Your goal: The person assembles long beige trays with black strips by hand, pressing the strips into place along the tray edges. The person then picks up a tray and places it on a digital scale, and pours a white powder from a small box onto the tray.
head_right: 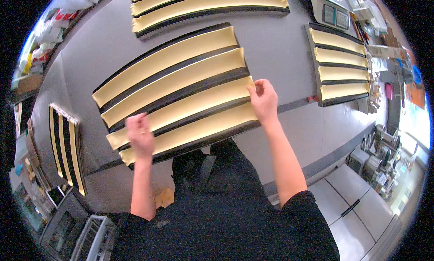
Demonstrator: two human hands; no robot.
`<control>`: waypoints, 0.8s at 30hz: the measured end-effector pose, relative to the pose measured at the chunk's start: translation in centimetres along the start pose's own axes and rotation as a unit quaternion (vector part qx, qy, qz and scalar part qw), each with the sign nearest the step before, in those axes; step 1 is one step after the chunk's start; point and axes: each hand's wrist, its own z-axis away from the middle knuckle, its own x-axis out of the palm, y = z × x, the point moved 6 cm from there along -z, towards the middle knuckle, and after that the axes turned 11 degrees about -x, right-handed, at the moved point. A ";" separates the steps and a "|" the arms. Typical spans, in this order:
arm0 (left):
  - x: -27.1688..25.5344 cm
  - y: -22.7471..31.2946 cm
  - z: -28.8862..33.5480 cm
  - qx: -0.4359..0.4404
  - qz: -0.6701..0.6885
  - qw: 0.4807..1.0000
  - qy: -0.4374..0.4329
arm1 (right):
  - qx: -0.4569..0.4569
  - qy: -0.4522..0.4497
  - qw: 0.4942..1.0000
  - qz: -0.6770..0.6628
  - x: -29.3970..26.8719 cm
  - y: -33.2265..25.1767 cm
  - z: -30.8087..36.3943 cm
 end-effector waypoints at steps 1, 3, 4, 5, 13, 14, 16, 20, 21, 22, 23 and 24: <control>3.1 2.5 0.0 0.041 0.036 0.998 -0.035 | -0.003 0.016 1.000 0.007 -0.2 0.2 0.2; 8.7 7.6 -0.7 0.109 0.095 0.984 -0.108 | 0.011 0.036 0.999 0.011 -0.4 0.1 0.2; 10.8 10.1 -1.1 0.132 0.118 0.973 -0.147 | 0.022 0.035 0.999 0.005 -0.5 -0.4 0.2; 12.9 12.0 -1.5 0.138 0.140 0.966 -0.171 | 0.030 0.031 0.999 -0.001 -0.5 -1.1 0.1; 25.1 19.5 -5.9 0.239 0.083 0.919 -0.304 | 0.057 0.039 0.991 -0.119 -0.4 0.0 0.4; 25.4 19.4 -6.0 0.231 0.092 0.914 -0.322 | 0.065 0.040 0.988 -0.133 -0.4 -0.2 0.5; 25.6 19.6 -6.4 0.218 0.109 0.902 -0.357 | 0.083 0.047 0.984 -0.152 -0.6 -0.2 0.9; 26.1 19.7 -6.7 0.173 0.124 0.893 -0.398 | 0.096 0.071 0.975 -0.186 -0.2 -0.5 1.7; 26.1 19.8 -6.8 0.184 0.127 0.893 -0.390 | 0.098 0.075 0.974 -0.190 -0.1 -0.4 1.8; 26.1 19.7 -6.9 0.176 0.121 0.895 -0.393 | 0.105 0.056 0.980 -0.161 -0.2 -0.2 1.8; 26.1 19.7 -7.0 0.168 0.115 0.896 -0.395 | 0.111 0.036 0.984 -0.132 -0.5 0.0 1.9; 26.0 19.7 -7.2 0.160 0.109 0.897 -0.396 | 0.116 0.017 0.988 -0.103 -0.7 0.2 2.0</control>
